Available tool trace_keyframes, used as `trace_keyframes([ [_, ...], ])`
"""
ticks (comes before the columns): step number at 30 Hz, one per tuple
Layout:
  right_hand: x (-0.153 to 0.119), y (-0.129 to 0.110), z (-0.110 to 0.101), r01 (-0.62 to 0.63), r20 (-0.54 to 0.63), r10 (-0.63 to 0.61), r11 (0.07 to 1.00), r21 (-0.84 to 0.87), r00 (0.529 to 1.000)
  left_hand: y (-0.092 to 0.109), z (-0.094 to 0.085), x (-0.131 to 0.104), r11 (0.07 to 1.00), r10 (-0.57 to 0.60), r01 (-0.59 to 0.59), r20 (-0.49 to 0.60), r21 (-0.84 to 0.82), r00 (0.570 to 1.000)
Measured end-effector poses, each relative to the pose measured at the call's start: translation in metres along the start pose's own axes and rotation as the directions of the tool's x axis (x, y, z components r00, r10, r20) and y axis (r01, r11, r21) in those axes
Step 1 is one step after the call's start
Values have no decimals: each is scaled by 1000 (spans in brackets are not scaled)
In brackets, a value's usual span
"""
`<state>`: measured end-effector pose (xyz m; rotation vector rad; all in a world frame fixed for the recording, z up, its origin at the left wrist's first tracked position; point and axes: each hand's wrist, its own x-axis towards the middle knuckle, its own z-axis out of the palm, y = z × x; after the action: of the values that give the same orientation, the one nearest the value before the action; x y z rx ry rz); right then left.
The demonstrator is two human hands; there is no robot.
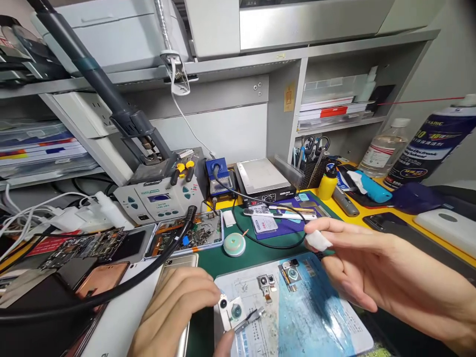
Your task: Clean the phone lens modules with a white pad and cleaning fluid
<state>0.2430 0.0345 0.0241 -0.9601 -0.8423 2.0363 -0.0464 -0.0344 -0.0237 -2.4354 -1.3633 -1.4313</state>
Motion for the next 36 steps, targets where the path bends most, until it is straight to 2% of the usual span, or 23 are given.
trace_keyframes([
  [4, 2, 1, 0, -32, -11, 32, 999, -8, 999, 0, 2, -1, 998, -36, 40, 76, -44, 996],
  [9, 3, 2, 2, -74, -43, 73, 996, -40, 996, -5, -2, 4, 999, -38, 32, 224, 27, 974],
  [17, 1, -2, 6, -68, -41, 65, 996, -61, 997, -12, -8, 8, 998, -58, 52, 286, 29, 956],
  [28, 4, -3, 4, 16, -19, -17, 999, -46, 1000, -17, -13, 5, 992, -118, 93, 352, 87, 929],
  [36, 9, -4, -2, 45, -24, -46, 998, -46, 999, -16, -12, 5, 989, -144, 122, 347, 85, 927],
])
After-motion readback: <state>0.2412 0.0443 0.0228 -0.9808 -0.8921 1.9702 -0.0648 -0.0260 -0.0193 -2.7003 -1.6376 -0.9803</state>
